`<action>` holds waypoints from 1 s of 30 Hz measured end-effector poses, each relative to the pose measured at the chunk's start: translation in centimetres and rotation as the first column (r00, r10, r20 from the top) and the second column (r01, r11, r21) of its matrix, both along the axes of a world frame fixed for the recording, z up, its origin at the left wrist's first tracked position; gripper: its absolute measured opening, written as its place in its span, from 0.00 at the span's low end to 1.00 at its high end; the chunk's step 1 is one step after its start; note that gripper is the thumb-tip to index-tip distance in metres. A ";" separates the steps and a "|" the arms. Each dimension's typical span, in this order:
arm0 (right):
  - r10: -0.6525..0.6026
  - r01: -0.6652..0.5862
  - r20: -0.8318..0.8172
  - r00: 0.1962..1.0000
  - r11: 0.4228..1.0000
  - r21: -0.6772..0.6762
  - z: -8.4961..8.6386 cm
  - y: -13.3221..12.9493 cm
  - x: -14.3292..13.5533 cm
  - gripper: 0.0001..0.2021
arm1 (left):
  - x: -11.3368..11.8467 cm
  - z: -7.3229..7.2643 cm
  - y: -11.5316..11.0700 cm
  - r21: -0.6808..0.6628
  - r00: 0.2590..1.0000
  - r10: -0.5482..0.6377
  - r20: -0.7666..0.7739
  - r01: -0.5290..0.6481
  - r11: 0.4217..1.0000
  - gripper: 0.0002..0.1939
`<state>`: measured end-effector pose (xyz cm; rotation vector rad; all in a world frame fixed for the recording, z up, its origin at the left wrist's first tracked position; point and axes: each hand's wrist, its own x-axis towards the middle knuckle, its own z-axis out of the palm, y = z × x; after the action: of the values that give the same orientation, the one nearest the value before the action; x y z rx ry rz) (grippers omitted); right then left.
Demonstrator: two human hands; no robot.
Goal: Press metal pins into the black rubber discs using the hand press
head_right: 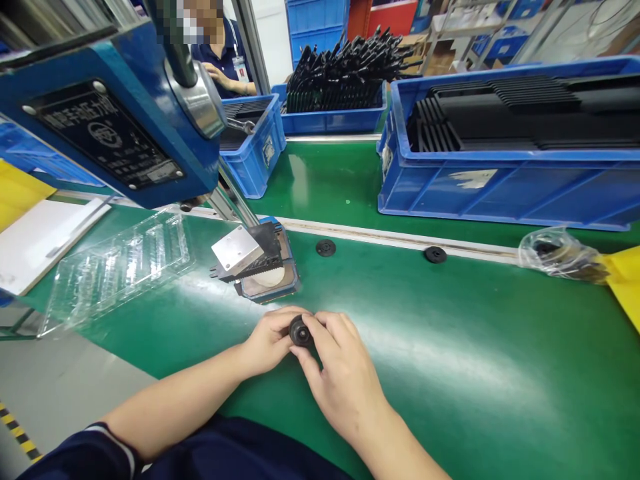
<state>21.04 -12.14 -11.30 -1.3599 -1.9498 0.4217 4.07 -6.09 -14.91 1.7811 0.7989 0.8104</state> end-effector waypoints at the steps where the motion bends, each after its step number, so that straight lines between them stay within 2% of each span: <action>1: 0.002 -0.002 0.004 1.000 1.000 -0.003 0.0 0.0 0.0 0.17 | 0.0 0.0 0.0 -0.001 1.000 -0.002 0.002 0.002 1.000 0.10; 10: 0.013 -0.014 0.044 0.999 1.000 0.011 -0.1 -0.1 0.0 0.17 | 0.0 0.2 0.1 0.021 0.998 -0.061 0.021 0.060 0.998 0.10; 18: 0.016 -0.019 0.057 0.998 0.999 0.043 -0.1 -0.2 -0.2 0.16 | -0.3 0.3 0.2 0.020 0.992 -0.119 -0.034 0.119 0.993 0.10; 30: 0.005 -0.015 0.085 0.996 0.993 0.119 -0.6 0.1 -0.4 0.18 | -0.2 0.1 0.1 0.050 0.994 -0.097 -0.047 0.099 0.994 0.13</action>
<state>20.62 -12.07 -11.93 -1.3105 -2.0174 0.2514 3.84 -5.96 -14.83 1.8750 0.7187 0.7353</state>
